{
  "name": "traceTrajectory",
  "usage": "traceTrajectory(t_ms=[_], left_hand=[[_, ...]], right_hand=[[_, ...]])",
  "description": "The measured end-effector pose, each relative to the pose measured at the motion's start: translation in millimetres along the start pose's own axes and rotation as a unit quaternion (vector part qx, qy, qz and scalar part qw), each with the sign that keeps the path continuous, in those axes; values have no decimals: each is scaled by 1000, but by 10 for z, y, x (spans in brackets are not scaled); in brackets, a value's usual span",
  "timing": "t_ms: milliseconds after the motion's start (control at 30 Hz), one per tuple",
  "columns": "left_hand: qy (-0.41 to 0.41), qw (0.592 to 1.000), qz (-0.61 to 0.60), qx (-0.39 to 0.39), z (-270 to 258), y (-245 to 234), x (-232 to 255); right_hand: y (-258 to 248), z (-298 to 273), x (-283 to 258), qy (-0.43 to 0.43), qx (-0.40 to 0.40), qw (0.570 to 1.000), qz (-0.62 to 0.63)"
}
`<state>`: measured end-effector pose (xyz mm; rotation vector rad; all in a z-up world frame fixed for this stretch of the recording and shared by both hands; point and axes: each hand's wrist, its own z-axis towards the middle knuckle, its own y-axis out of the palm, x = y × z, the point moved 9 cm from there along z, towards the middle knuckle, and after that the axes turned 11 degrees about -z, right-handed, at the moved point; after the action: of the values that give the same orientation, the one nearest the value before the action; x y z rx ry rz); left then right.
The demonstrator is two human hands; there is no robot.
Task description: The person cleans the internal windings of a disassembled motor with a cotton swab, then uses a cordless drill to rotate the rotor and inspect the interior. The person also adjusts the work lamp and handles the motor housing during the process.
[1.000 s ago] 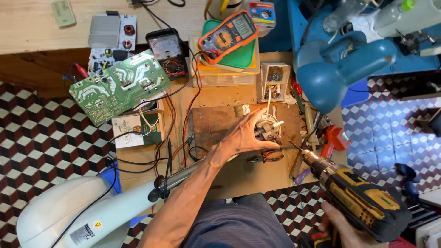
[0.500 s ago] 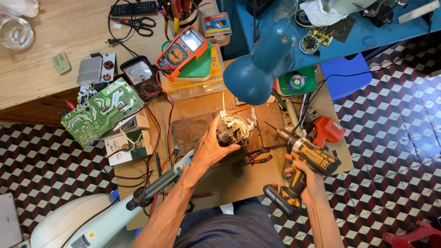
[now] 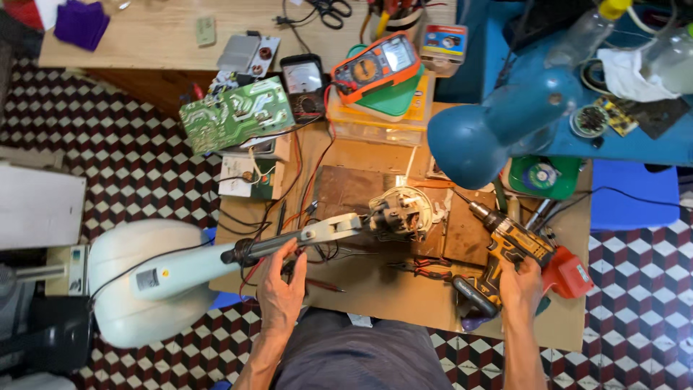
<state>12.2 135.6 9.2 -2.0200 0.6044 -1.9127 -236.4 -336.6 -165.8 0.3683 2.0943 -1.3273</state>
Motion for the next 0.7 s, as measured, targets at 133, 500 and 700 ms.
traceTrajectory(t_ms=[133, 500, 700], left_hand=[[-373, 833, -389, 125, -349, 80, -1233], [-377, 557, -721, 164, 418, 1311, -2079], [-418, 531, -704, 218, 390, 1179, -1677]], right_hand=[[455, -349, -837, -116, -85, 990, 15], [1263, -208, -1546, -18, -306, 918, 252], [1027, -426, -1869, -89, -280, 920, 259]])
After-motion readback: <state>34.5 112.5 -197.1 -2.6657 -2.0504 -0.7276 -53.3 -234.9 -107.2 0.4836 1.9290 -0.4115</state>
